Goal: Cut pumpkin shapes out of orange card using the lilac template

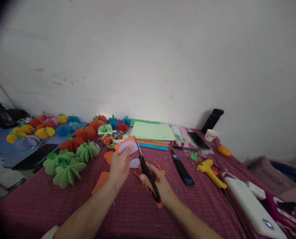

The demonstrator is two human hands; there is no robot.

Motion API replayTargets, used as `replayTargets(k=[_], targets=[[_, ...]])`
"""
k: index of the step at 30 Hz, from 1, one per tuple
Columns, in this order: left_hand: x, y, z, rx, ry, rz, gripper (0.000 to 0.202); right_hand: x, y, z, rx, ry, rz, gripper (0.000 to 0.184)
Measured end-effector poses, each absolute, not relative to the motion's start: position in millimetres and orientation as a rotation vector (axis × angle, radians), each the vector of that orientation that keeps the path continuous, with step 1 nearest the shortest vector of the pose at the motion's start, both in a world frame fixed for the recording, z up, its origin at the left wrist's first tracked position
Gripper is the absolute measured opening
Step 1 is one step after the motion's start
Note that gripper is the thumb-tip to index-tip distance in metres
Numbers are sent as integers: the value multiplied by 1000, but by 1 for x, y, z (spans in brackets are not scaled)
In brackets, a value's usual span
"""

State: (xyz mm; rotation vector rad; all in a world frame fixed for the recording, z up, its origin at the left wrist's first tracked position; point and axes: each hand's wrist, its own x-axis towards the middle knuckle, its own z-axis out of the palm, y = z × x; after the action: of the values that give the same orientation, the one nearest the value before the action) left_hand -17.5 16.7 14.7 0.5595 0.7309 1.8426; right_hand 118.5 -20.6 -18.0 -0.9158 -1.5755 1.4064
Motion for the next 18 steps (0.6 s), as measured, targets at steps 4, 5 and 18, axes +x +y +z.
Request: replayTargets(k=[4,5,18], targets=[[-18,17,14,562,722,1834,20,122,-20,-13,-939,-1619,1397,40],[-18,17,14,562,717,1831,20,124,-19,-12,-947,-1632,1381,40],[-14,15,9,649,707,1769,21,137,-24,6,-915,-1739,1326,43]])
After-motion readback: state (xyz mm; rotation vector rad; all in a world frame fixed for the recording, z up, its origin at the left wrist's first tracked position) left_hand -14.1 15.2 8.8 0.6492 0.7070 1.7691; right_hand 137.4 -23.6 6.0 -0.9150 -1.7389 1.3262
